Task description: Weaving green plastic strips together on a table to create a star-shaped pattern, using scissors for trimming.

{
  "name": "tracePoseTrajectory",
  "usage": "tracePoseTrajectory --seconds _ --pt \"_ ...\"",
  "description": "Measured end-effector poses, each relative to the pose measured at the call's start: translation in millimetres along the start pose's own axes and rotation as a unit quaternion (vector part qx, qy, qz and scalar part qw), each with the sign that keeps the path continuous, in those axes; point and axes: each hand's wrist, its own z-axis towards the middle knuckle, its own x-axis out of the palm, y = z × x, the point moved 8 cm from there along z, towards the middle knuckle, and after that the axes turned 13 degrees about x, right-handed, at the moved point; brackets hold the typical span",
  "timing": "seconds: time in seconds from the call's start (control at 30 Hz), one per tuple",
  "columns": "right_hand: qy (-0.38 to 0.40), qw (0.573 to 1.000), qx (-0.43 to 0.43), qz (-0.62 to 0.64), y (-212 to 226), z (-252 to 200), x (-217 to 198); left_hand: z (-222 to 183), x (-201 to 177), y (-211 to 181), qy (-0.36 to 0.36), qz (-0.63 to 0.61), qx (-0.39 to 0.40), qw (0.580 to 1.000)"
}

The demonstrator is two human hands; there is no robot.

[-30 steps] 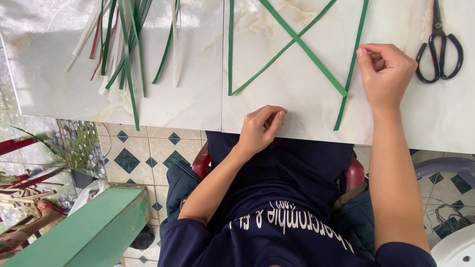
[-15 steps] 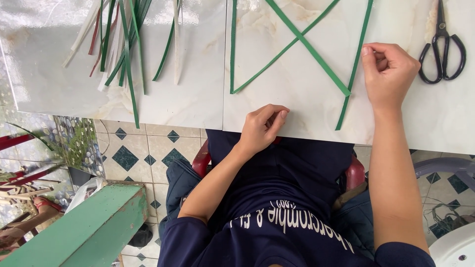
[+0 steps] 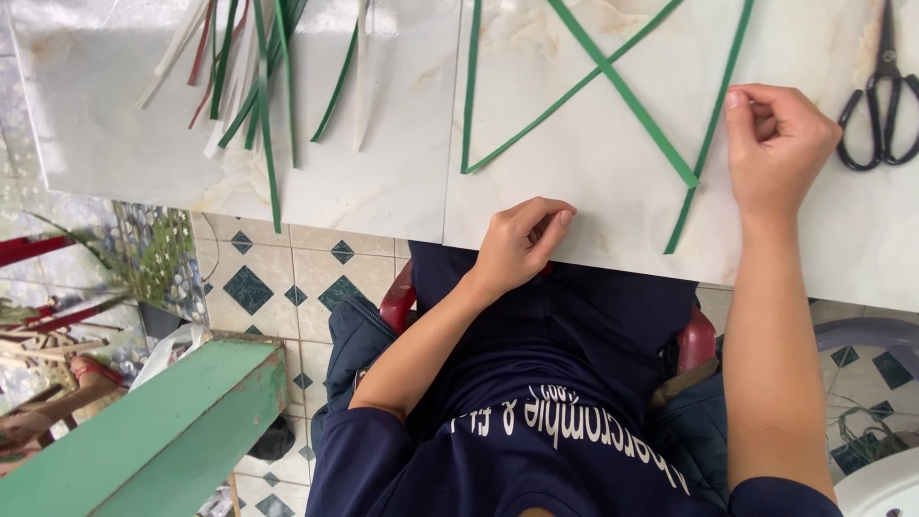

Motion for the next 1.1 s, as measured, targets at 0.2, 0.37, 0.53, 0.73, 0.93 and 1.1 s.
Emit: tracePoseTrajectory --seconds 0.2,0.37,0.53,0.73,0.93,1.1 --pt "0.000 1.000 0.000 -0.003 -5 -2 1 0 -1 -1 0.005 -0.003 -0.007 1.000" --pt "0.000 1.000 -0.003 -0.001 -2 -1 0 0 0 0 0.001 -0.008 -0.003 1.000" --pt "-0.004 1.000 0.002 -0.005 -3 -2 0 0 1 0 0.007 -0.004 -0.001 1.000" --pt "-0.051 0.998 -0.045 -0.017 18 -6 -8 18 -21 -19 -0.029 0.150 0.075 0.985" --pt "0.047 0.981 -0.103 -0.156 74 -11 32 49 -35 -1 0.025 0.485 0.117 0.866" --pt "0.049 0.946 -0.118 -0.298 73 -4 58 65 -25 11 0.063 0.598 0.145 0.786"
